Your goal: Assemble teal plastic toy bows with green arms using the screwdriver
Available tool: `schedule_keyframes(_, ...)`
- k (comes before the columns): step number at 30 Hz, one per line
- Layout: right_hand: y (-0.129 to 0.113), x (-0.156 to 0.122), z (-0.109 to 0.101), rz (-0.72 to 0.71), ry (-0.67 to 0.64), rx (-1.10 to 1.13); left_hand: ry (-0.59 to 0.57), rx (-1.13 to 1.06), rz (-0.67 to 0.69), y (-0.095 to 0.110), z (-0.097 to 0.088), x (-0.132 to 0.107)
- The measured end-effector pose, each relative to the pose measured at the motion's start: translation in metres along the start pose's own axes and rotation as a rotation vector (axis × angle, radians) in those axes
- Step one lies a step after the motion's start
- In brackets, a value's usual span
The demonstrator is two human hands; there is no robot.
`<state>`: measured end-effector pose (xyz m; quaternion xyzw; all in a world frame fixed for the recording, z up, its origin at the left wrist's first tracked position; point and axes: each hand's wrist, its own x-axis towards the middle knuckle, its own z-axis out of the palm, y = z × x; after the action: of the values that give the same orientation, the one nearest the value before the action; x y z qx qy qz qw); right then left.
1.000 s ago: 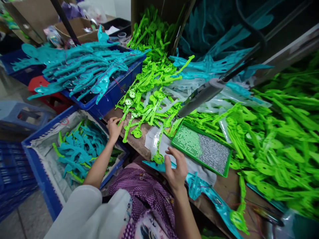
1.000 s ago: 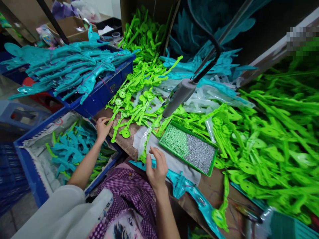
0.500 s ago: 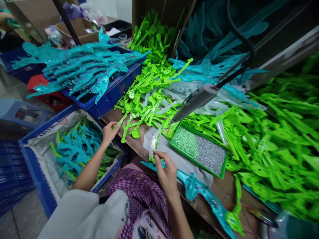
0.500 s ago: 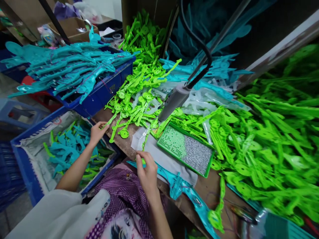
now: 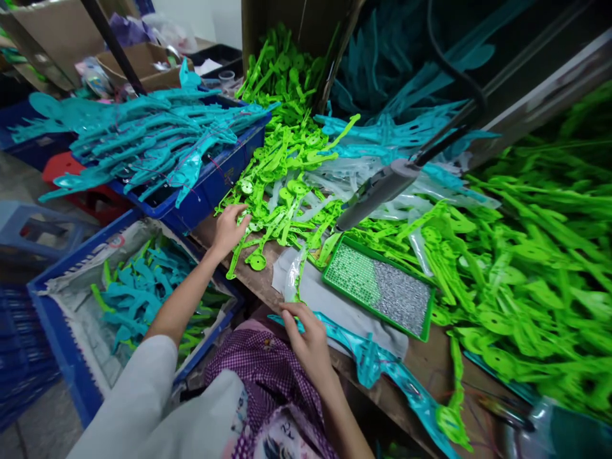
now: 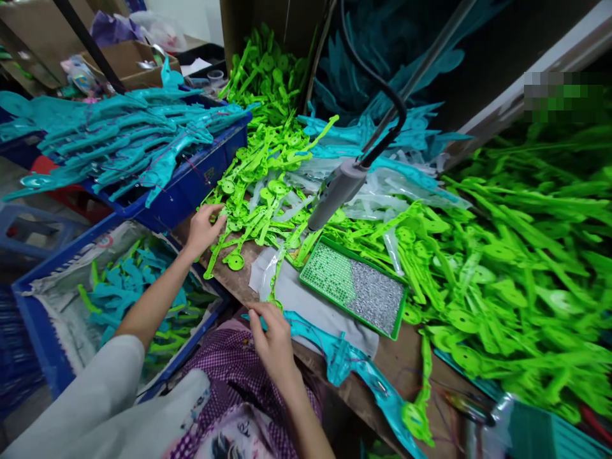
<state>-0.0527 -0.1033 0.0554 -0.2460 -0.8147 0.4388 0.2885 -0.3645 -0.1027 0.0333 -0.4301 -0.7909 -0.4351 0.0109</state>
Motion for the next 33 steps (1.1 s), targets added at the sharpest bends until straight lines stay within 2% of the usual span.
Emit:
schedule_keyframes(3,0.004,-0.003,0.006,-0.020,-0.053,0.001,-0.004,-0.174,-0.068,0.006,0.024,0.056)
schedule_keyframes(7,0.013,-0.013,0.006,0.075,0.016,0.022,0.025,-0.169,-0.063,0.006,0.049,0.115)
schedule_keyframes(10,0.017,-0.013,0.005,0.082,0.022,-0.001,0.011,-0.133,-0.030,0.011,0.066,0.143)
schedule_keyframes(13,0.016,-0.009,0.004,0.030,-0.036,-0.030,-0.020,-0.213,-0.153,0.018,0.078,0.162)
schedule_keyframes(15,0.016,-0.010,0.002,0.032,-0.047,-0.034,-0.003,-0.274,-0.233,0.021,0.080,0.168)
schedule_keyframes(17,0.018,-0.014,-0.001,0.066,-0.029,-0.023,0.015,-0.323,-0.278,0.022,0.075,0.167)
schedule_keyframes(19,0.021,-0.018,-0.003,0.097,-0.012,-0.013,0.007,-0.387,-0.323,0.022,0.067,0.155)
schedule_keyframes(23,0.025,-0.019,-0.006,0.098,-0.019,-0.004,-0.053,-0.543,-0.400,0.023,0.048,0.103)
schedule_keyframes(25,0.027,-0.016,-0.005,0.083,-0.035,-0.008,-0.067,-0.758,-0.493,0.025,0.039,0.074)
schedule_keyframes(28,0.028,-0.013,-0.003,0.064,-0.072,-0.017,-0.078,-0.943,-0.567,0.031,0.028,0.043)
schedule_keyframes(33,0.029,-0.013,-0.001,0.055,-0.084,-0.023,-0.068,-1.028,-0.592,0.041,0.018,0.031)
